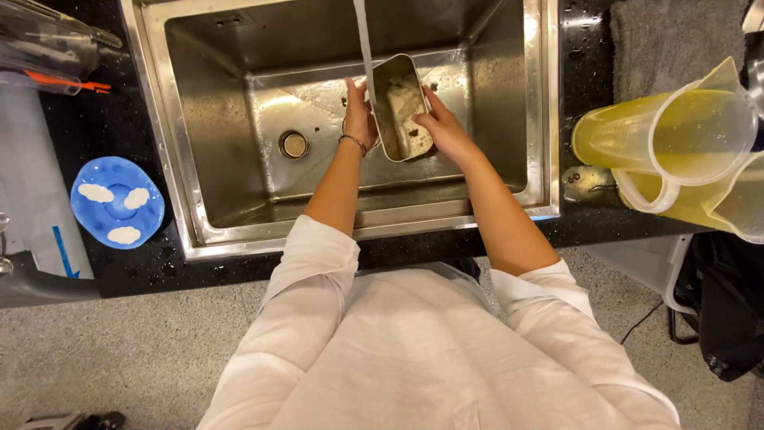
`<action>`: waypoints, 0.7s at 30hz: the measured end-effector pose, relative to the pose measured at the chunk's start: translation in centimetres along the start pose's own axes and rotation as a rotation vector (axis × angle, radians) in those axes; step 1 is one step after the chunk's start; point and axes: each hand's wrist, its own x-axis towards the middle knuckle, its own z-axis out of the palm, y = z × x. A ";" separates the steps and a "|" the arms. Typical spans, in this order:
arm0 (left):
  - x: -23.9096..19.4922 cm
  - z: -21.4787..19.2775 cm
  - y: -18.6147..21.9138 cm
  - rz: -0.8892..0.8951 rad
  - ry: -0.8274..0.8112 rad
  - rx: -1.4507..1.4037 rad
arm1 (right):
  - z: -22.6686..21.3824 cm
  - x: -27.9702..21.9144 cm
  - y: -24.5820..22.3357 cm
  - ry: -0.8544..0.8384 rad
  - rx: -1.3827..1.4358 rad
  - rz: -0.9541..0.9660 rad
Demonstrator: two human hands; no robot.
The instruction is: Cleaning a metal container, sink, and various kitchen pitchers/tools.
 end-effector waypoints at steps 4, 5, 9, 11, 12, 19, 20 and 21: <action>7.1 -2.9 -3.0 0.146 0.032 0.452 | 0.6 -0.9 -3.2 0.183 -0.089 0.261; 10.6 -4.9 -4.9 0.460 0.032 0.841 | 1.1 -1.1 -3.2 0.236 0.011 0.369; 6.8 -0.3 -1.8 0.417 0.204 1.165 | -1.1 0.4 2.6 0.237 -0.278 0.071; 6.2 1.2 0.0 0.282 0.106 1.514 | -1.5 0.2 2.3 0.281 -0.234 0.034; 3.2 2.9 1.9 0.284 0.101 1.515 | -1.6 0.3 2.5 0.285 -0.234 0.034; 0.9 -0.2 3.6 0.121 -0.096 0.950 | -0.9 0.9 2.8 0.167 0.204 0.324; 4.3 -3.6 1.8 0.283 -0.155 0.763 | -0.6 1.1 2.8 0.097 0.310 0.424; -1.9 -1.4 4.6 0.286 -0.147 0.762 | 0.1 1.6 2.8 0.089 0.308 0.424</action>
